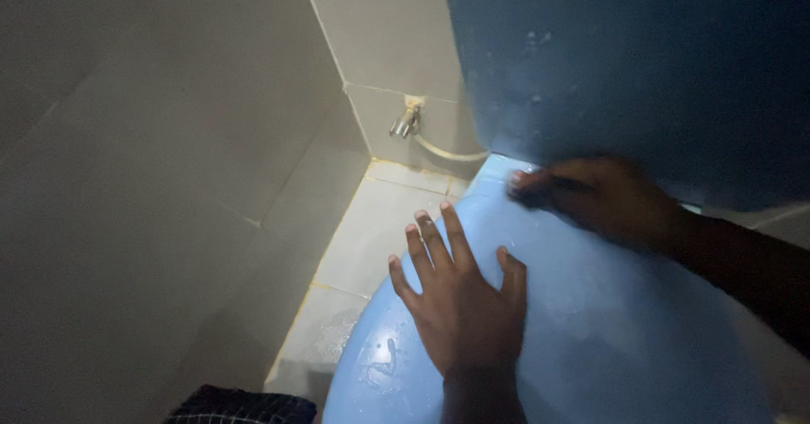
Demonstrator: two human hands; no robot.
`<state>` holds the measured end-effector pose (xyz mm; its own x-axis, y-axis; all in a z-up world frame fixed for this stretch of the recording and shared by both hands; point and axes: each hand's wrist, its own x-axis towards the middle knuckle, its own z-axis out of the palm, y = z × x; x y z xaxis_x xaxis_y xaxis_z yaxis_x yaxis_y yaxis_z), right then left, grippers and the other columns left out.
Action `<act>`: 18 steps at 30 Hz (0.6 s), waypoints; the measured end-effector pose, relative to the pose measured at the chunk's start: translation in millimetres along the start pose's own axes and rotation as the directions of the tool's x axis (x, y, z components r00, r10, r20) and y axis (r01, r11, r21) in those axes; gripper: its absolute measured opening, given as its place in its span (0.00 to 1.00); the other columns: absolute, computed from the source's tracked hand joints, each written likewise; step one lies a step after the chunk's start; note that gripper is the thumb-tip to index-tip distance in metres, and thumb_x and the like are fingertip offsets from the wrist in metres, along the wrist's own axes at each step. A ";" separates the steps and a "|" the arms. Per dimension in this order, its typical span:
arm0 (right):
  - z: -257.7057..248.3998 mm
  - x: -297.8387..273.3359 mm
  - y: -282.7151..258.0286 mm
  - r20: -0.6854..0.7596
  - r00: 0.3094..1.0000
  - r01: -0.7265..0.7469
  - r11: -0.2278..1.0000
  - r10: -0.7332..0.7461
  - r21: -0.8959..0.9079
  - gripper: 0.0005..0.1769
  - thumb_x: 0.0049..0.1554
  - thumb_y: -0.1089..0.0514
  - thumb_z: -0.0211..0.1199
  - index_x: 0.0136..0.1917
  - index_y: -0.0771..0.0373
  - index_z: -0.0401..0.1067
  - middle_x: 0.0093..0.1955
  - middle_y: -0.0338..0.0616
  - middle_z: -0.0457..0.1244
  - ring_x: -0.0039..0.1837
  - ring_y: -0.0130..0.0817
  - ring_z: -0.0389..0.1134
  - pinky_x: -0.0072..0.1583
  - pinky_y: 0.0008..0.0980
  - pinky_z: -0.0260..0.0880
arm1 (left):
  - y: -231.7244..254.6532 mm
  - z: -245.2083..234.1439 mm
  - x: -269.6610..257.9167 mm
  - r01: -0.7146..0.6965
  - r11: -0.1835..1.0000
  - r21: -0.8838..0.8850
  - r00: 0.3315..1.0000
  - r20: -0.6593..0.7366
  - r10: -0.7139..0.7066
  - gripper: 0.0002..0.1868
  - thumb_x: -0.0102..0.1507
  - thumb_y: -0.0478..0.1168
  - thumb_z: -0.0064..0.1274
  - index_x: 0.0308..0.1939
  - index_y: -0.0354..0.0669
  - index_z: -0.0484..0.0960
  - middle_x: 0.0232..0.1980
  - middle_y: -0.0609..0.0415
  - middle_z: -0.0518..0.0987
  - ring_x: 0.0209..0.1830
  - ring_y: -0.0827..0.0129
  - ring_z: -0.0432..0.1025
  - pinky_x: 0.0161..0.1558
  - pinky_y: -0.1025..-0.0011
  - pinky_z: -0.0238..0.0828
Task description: The person wipes the exterior of a light blue toilet lid and seat with a dark cloth, repeatedly dipping the cloth into a purple bucket of water. They then lift the lid and wipe the rim of the toilet bowl.
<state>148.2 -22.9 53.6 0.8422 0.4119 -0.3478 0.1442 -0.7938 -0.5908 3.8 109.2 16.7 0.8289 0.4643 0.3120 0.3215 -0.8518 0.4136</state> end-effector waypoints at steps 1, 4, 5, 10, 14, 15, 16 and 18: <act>3.6 6.0 0.2 0.000 1.000 -0.019 1.000 0.019 -0.010 0.16 0.64 0.44 0.60 0.60 0.50 0.78 0.50 0.45 0.75 0.51 0.39 0.75 0.57 0.38 0.75 | 1.0 0.6 -0.5 -0.004 1.000 -0.007 1.000 -0.015 0.004 0.40 0.59 0.54 0.49 0.72 0.36 0.65 0.73 0.34 0.65 0.76 0.47 0.56 0.71 0.41 0.43; 32.9 41.8 -9.1 -0.105 0.838 0.536 0.844 -0.536 -0.029 0.16 0.64 0.54 0.54 0.59 0.57 0.78 0.62 0.45 0.72 0.64 0.36 0.72 0.67 0.36 0.68 | 1.8 1.0 1.2 -0.011 1.000 -0.001 1.000 -0.020 0.011 0.40 0.59 0.54 0.49 0.72 0.36 0.65 0.73 0.33 0.65 0.76 0.47 0.55 0.71 0.41 0.42; 39.9 50.8 -11.4 -0.080 0.903 0.426 0.904 -0.421 0.049 0.16 0.63 0.54 0.54 0.60 0.57 0.77 0.62 0.45 0.72 0.64 0.36 0.73 0.67 0.35 0.68 | 1.6 0.6 0.7 -0.010 1.000 0.004 1.000 -0.008 0.010 0.40 0.59 0.54 0.49 0.71 0.36 0.65 0.73 0.33 0.65 0.76 0.47 0.55 0.71 0.41 0.42; 27.8 34.1 0.8 -0.051 0.932 0.362 0.930 -0.359 0.059 0.20 0.61 0.58 0.52 0.63 0.57 0.76 0.64 0.43 0.70 0.65 0.35 0.72 0.68 0.35 0.66 | 4.3 0.1 1.6 -0.002 1.000 -0.007 1.000 -0.023 0.002 0.40 0.59 0.54 0.50 0.71 0.36 0.66 0.72 0.33 0.66 0.76 0.47 0.56 0.71 0.41 0.42; 9.3 -4.9 6.5 -0.084 0.983 0.163 0.987 -0.163 -0.014 0.19 0.63 0.52 0.53 0.63 0.54 0.77 0.65 0.38 0.70 0.66 0.31 0.71 0.68 0.34 0.64 | 1.3 -3.0 3.1 0.015 1.000 -0.012 1.000 -0.002 -0.015 0.40 0.58 0.54 0.50 0.70 0.36 0.66 0.72 0.34 0.66 0.76 0.48 0.56 0.71 0.42 0.42; 8.9 -5.5 4.7 -0.112 0.975 0.188 0.981 -0.191 -0.044 0.19 0.62 0.53 0.53 0.62 0.54 0.77 0.65 0.38 0.70 0.67 0.31 0.70 0.69 0.35 0.62 | -0.2 -2.5 3.4 0.010 1.000 -0.008 1.000 -0.003 -0.010 0.41 0.58 0.54 0.50 0.70 0.36 0.66 0.72 0.33 0.66 0.76 0.47 0.56 0.71 0.42 0.43; 9.8 -1.7 1.7 -0.107 0.971 0.211 0.977 -0.212 -0.018 0.19 0.62 0.52 0.54 0.63 0.54 0.77 0.64 0.39 0.71 0.66 0.30 0.71 0.68 0.35 0.64 | -1.2 -1.7 4.3 0.005 1.000 -0.004 1.000 -0.003 -0.005 0.41 0.58 0.54 0.50 0.70 0.36 0.66 0.72 0.33 0.66 0.75 0.47 0.56 0.71 0.42 0.43; 12.8 6.9 -4.4 -0.092 0.967 0.243 0.969 -0.239 0.033 0.21 0.61 0.51 0.55 0.64 0.53 0.78 0.62 0.40 0.72 0.63 0.30 0.73 0.66 0.35 0.69 | 0.5 -2.3 1.0 0.000 1.000 0.001 1.000 0.005 0.000 0.41 0.58 0.54 0.50 0.70 0.35 0.66 0.72 0.33 0.66 0.75 0.47 0.57 0.70 0.42 0.43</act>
<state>146.7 -10.9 44.4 0.8274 0.5469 -0.1278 0.3276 -0.6547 -0.6812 3.8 109.8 19.2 0.8309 0.4635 0.3079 0.3222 -0.8519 0.4129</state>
